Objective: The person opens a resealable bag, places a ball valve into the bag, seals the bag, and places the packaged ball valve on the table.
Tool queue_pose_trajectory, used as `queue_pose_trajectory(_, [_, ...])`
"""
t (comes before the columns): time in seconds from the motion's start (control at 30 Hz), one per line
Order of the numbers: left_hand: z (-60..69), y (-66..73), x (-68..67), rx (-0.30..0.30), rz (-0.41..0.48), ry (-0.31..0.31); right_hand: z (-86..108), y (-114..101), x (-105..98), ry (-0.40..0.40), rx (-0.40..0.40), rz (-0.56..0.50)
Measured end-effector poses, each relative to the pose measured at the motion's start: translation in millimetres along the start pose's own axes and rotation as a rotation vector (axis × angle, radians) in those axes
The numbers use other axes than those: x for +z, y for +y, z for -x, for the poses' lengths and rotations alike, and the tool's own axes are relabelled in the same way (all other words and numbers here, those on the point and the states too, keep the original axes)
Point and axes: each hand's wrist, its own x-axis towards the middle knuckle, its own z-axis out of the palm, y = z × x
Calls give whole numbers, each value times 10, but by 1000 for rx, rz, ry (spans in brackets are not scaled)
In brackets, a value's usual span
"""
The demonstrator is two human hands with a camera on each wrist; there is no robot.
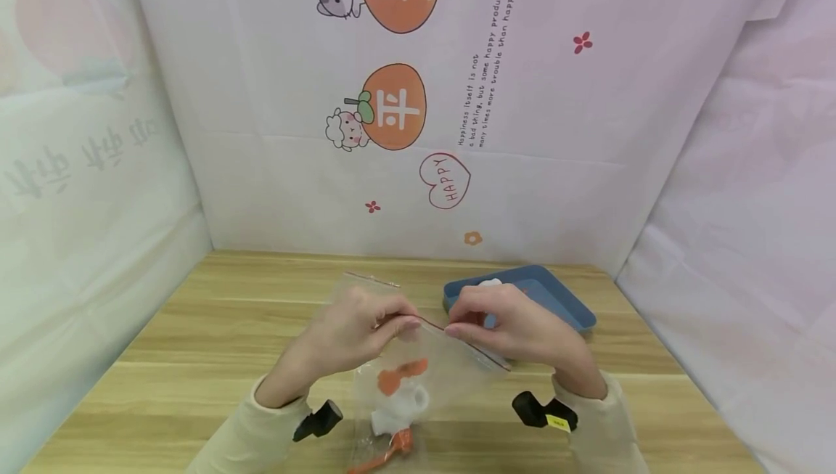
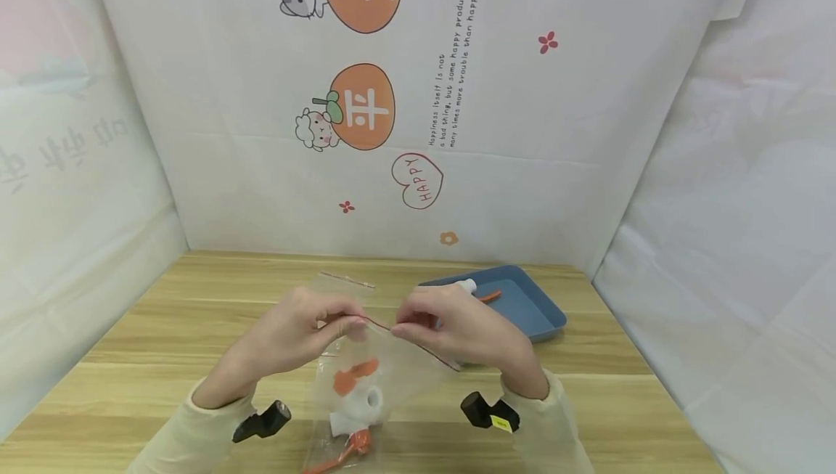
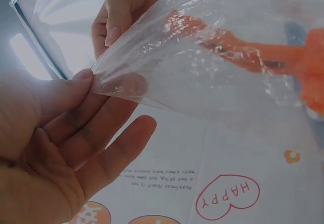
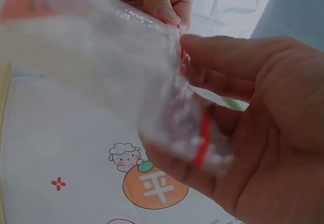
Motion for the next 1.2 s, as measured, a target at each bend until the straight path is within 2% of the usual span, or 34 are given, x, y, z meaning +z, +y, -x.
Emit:
queue_pose_trajectory(0.17, [14,35,-20,-16,13,-42,-39,-40,55,-32,13,-71])
queue_pose_trajectory(0.4, [12,66,-41,-17,43,-85,-81,-68,133,-27,-18,-72])
queue_pose_trajectory(0.8, [22,97,-17,-77,130,-40,-113,-36,186,73,-95,-53])
queue_pose_trajectory(1.2, [13,80,-34,-27,99,-17,-139,-71,188,93,-108,-67])
